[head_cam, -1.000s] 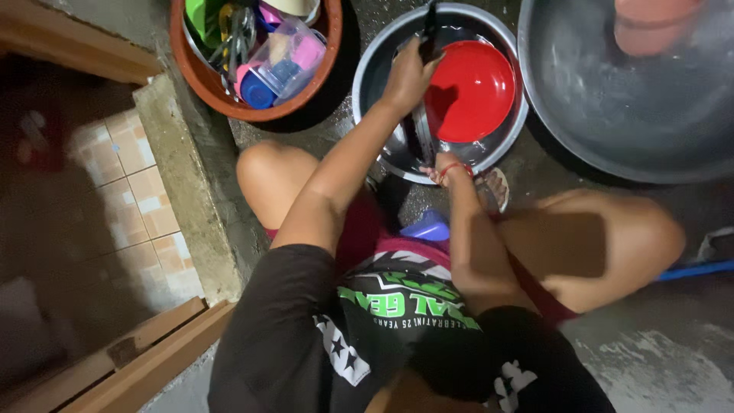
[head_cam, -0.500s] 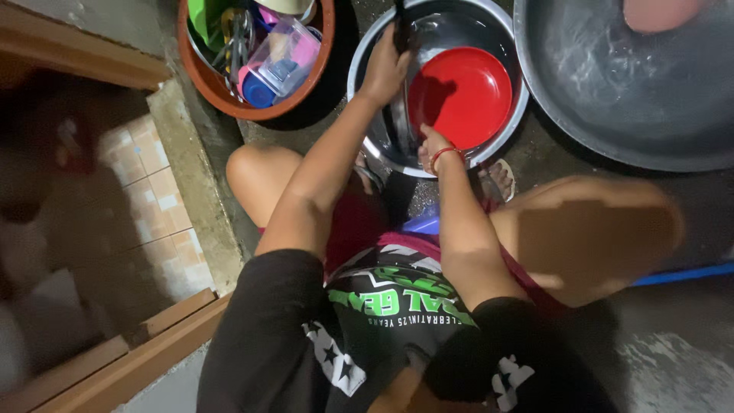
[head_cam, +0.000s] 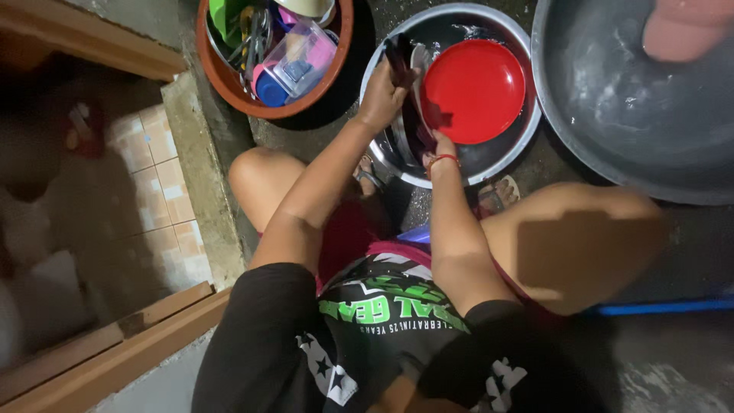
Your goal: The person washes various kitchen items by hand in a metal basin filled with water. They scrub and rinse spoons, forks, a red plate, and a metal pot, then place the cleaned items into a nearby orange basin.
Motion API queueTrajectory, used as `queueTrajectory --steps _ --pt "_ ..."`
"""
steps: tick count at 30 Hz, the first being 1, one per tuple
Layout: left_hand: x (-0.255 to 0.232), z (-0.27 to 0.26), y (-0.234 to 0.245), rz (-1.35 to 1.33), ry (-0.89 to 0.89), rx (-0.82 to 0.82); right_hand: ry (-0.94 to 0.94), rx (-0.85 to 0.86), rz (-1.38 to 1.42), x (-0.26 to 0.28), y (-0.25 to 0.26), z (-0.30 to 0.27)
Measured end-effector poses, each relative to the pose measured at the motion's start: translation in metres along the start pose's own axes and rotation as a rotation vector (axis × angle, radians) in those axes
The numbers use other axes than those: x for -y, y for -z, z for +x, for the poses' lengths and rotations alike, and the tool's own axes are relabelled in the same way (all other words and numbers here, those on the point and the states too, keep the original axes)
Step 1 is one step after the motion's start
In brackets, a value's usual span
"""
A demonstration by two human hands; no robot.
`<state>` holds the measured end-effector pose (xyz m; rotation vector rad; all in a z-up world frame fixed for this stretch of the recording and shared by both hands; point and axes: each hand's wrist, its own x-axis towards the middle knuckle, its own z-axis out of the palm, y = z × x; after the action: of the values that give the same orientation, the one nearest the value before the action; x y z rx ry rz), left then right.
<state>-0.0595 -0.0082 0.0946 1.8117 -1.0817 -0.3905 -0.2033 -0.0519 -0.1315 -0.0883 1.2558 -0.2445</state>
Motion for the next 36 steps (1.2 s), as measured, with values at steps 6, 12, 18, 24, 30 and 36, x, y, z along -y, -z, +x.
queueTrajectory --steps 6,12,18,24,30,36 --pt "-0.006 0.029 0.024 0.212 -0.135 0.022 0.448 -0.095 0.135 0.018 0.013 0.006" --pt "-0.011 0.051 0.036 0.342 -0.325 0.005 0.814 -0.402 -0.175 0.034 0.039 0.008" --pt "-0.006 0.077 0.081 0.393 0.0 -0.067 0.719 -0.413 -0.194 0.043 0.046 0.005" --pt "-0.004 0.068 0.105 0.038 -0.115 -0.227 1.052 -0.428 -0.392 0.065 0.047 0.005" --pt "0.018 0.032 0.066 0.025 -0.171 -0.291 1.364 -0.352 -0.886 0.089 0.036 -0.002" --pt "0.052 0.012 0.017 -0.324 0.002 -0.39 1.034 -0.306 -1.327 0.096 0.025 -0.043"
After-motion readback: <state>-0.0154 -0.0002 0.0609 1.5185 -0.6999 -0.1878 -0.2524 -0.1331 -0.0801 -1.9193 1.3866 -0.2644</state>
